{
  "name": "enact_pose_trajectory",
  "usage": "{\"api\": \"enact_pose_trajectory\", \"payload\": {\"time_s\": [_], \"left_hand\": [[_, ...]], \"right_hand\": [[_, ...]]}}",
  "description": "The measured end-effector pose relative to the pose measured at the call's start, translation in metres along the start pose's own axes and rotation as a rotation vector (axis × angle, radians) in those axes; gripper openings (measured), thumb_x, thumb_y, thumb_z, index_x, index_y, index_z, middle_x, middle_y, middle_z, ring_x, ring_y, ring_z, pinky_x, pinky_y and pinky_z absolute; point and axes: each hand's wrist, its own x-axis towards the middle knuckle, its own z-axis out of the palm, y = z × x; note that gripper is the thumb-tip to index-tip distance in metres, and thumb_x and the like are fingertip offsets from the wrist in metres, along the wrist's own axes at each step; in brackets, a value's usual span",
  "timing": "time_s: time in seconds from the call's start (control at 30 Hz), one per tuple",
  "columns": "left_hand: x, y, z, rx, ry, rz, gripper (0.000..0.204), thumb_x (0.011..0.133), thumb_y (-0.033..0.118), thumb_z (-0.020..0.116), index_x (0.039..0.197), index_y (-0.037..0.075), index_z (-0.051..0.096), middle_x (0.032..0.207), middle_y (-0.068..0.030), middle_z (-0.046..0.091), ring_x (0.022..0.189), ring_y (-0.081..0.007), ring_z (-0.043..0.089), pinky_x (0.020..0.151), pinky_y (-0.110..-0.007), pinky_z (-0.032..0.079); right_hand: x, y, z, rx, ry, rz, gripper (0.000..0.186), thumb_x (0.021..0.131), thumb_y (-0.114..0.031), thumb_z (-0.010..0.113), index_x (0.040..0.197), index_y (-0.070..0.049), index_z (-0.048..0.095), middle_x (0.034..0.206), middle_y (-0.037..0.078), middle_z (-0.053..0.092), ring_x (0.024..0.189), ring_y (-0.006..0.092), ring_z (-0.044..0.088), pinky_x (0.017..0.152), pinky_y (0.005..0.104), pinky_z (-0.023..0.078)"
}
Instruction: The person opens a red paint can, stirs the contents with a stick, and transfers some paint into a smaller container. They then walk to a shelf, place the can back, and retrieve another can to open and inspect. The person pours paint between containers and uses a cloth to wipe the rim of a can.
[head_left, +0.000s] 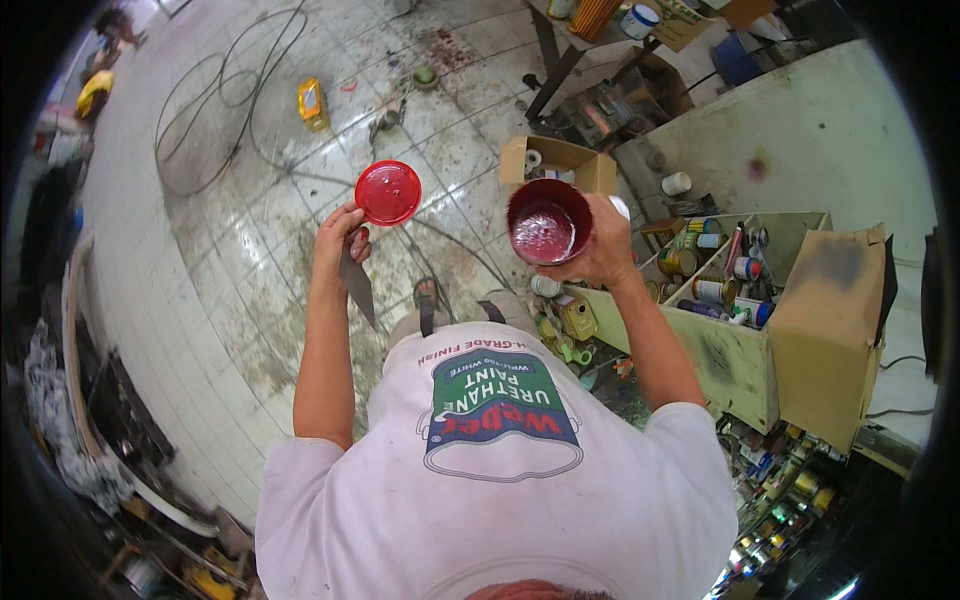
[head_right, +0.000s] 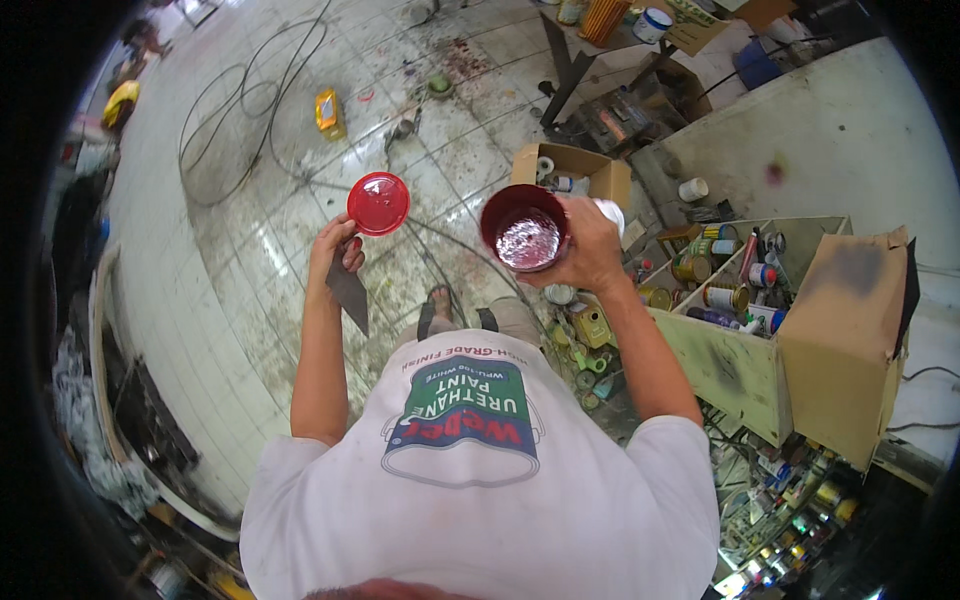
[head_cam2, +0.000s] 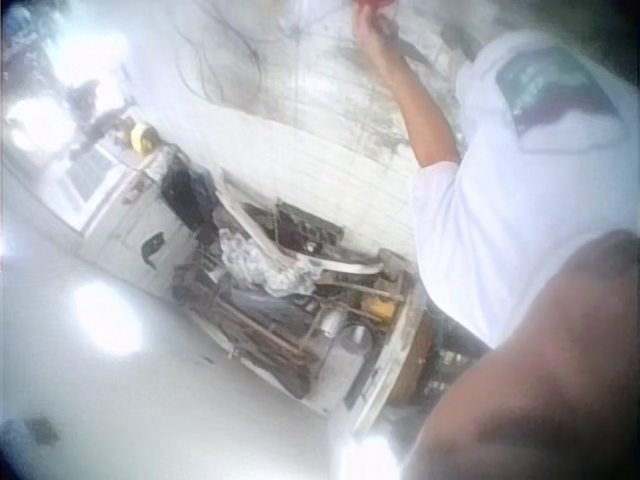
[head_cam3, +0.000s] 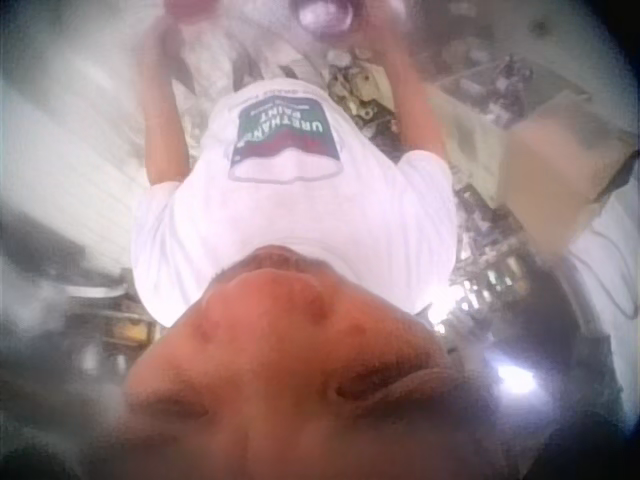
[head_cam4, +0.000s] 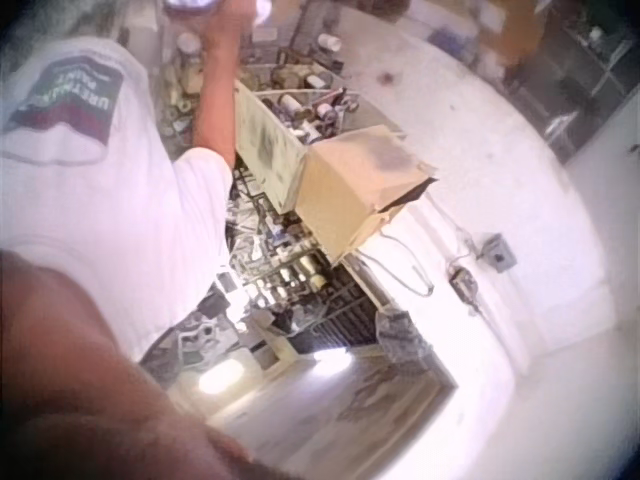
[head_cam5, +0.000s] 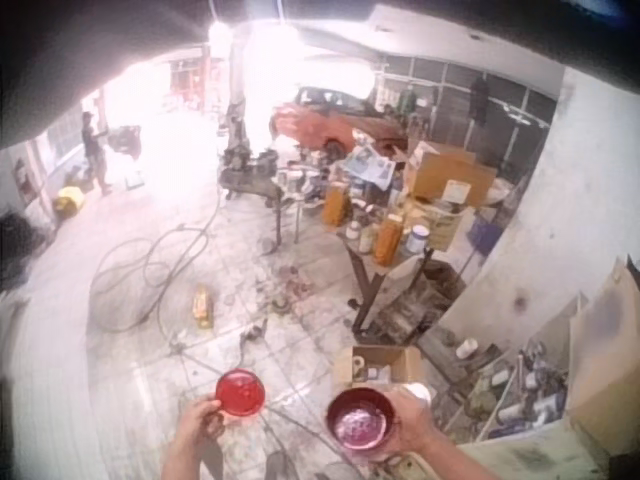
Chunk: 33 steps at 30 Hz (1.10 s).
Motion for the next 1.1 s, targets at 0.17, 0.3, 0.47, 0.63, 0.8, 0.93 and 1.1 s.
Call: {"api": "enact_pose_trajectory", "payload": {"time_s": [0.17,0.3,0.47,0.63,0.8,0.93,1.1], "left_hand": [[0.130,0.035,0.027,-0.094,-0.160,-0.078,0.023,0.101,0.015,0.065,0.122,0.005,0.064,0.078,0.0007,0.063,0.044,-0.0091,0.043,0.040,-0.026,0.034],[0.224,0.036,0.064,-0.030,-0.079,-0.178,0.018,0.101,0.018,0.065,0.116,0.008,0.066,0.086,0.0002,0.067,0.046,-0.0088,0.044,0.041,-0.026,0.033],[0.350,0.014,0.078,0.053,0.047,-0.269,0.012,0.097,0.024,0.069,0.102,0.013,0.067,0.088,0.0007,0.070,0.050,-0.0080,0.042,0.042,-0.026,0.029],[0.442,0.028,0.135,0.127,0.060,-0.341,0.015,0.095,0.025,0.069,0.085,0.019,0.060,0.076,0.0029,0.063,0.046,-0.0093,0.035,0.043,-0.028,0.027],[0.567,0.059,0.242,0.216,-0.005,-0.302,0.015,0.095,0.021,0.070,0.085,0.017,0.059,0.072,0.0021,0.058,0.047,-0.0103,0.042,0.042,-0.029,0.031],[0.682,0.066,0.330,0.235,-0.172,-0.262,0.009,0.096,0.016,0.070,0.102,0.010,0.069,0.079,-0.0022,0.065,0.057,-0.0153,0.055,0.046,-0.031,0.041],[0.783,0.067,0.433,0.241,-0.231,-0.254,0.014,0.096,0.011,0.069,0.106,0.001,0.070,0.090,-0.0085,0.073,0.072,-0.0194,0.066,0.062,-0.032,0.053]], "right_hand": [[-0.028,0.057,0.031,0.464,0.499,0.630,0.100,0.062,-0.052,0.099,0.136,0.001,0.059,0.123,0.011,0.071,0.109,0.0231,0.068,0.097,0.0412,0.054],[-0.057,0.134,0.060,0.415,0.806,0.854,0.089,0.073,-0.053,0.093,0.134,0.003,0.060,0.124,0.011,0.071,0.108,0.0237,0.068,0.094,0.0415,0.055],[0.014,0.212,0.041,0.271,0.652,0.874,0.082,0.072,-0.055,0.093,0.125,0.001,0.066,0.115,0.013,0.074,0.102,0.0267,0.071,0.089,0.0418,0.056],[0.108,0.271,0.032,0.303,0.703,0.833,0.088,0.068,-0.058,0.094,0.127,0.001,0.066,0.115,0.014,0.074,0.105,0.0260,0.072,0.091,0.0414,0.057],[0.179,0.324,0.024,0.334,0.520,0.811,0.093,0.065,-0.053,0.098,0.133,0.000,0.063,0.122,0.013,0.072,0.110,0.0261,0.071,0.095,0.0407,0.057],[0.218,0.331,0.042,0.403,0.747,0.843,0.097,0.060,-0.046,0.103,0.135,0.001,0.062,0.126,0.014,0.071,0.116,0.0238,0.068,0.099,0.0397,0.055],[0.206,0.334,0.080,0.120,0.707,1.123,0.097,0.059,-0.046,0.102,0.133,0.003,0.063,0.125,0.014,0.072,0.114,0.0238,0.070,0.099,0.0392,0.056]]}}
